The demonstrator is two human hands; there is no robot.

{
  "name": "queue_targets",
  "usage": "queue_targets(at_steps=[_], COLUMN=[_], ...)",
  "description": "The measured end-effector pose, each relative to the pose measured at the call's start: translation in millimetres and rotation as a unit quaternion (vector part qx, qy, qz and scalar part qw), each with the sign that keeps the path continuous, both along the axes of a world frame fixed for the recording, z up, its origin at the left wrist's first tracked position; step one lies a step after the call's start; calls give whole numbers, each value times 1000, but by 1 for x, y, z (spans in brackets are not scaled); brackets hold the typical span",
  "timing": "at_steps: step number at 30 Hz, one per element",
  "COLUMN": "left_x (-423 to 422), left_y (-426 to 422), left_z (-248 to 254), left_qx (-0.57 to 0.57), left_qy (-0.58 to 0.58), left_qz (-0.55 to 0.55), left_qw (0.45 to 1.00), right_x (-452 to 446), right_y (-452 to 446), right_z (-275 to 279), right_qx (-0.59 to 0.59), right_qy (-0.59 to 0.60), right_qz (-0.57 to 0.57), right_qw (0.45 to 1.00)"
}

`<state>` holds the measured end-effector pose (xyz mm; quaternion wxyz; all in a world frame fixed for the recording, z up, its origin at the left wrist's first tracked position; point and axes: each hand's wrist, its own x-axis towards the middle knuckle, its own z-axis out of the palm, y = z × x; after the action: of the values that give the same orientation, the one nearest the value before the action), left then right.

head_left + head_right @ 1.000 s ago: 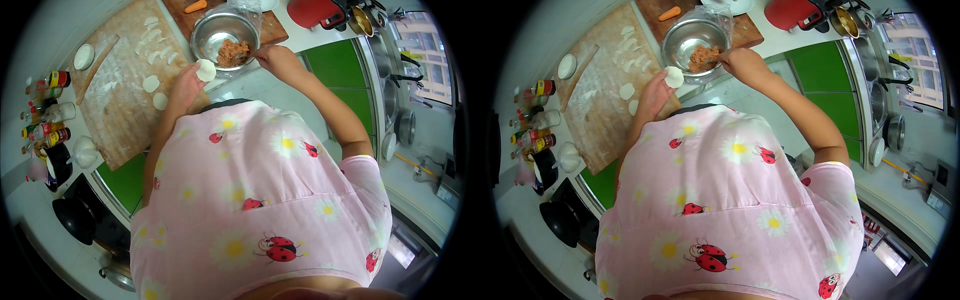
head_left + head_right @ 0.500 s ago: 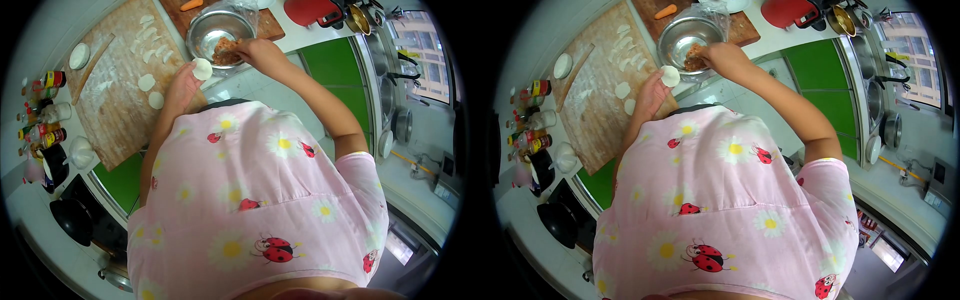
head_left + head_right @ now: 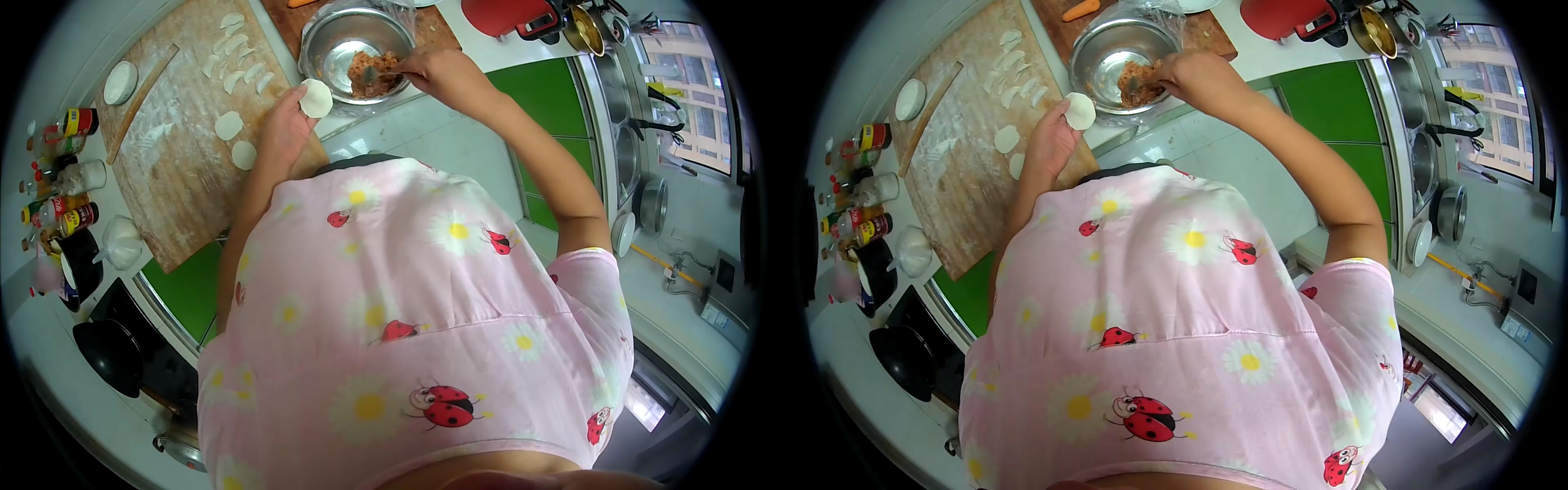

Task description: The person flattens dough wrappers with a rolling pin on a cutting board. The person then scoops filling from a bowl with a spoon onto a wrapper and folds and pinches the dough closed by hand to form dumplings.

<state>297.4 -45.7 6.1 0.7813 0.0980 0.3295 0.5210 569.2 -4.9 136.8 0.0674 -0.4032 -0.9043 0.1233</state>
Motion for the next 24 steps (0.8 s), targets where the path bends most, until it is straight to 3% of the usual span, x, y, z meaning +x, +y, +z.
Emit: queue_targets(at_steps=[3, 9, 15, 18, 22, 24], left_x=[2, 1, 0, -2, -2, -1], left_y=[1, 3, 6, 8, 8, 5], left_z=[4, 2, 8, 4, 5, 7], left_qx=[-25, -29, -26, -35, -33, -31], left_qy=[6, -5, -12, -21, -16, -6], left_qz=[13, 16, 3, 16, 12, 5], left_qw=[1000, 999, 1000, 999, 999, 1000], right_x=[-1, 28, 23, 37, 37, 20], right_y=[-12, -22, -27, -20, -7, -8], right_z=[0, -6, 6, -10, -19, -24], right_qx=[16, 74, 56, 75, 113, 73], right_qy=[79, 18, 36, -1, 44, 34], right_qz=[55, 36, 61, 68, 47, 29], right_qw=[995, 996, 996, 995, 991, 996])
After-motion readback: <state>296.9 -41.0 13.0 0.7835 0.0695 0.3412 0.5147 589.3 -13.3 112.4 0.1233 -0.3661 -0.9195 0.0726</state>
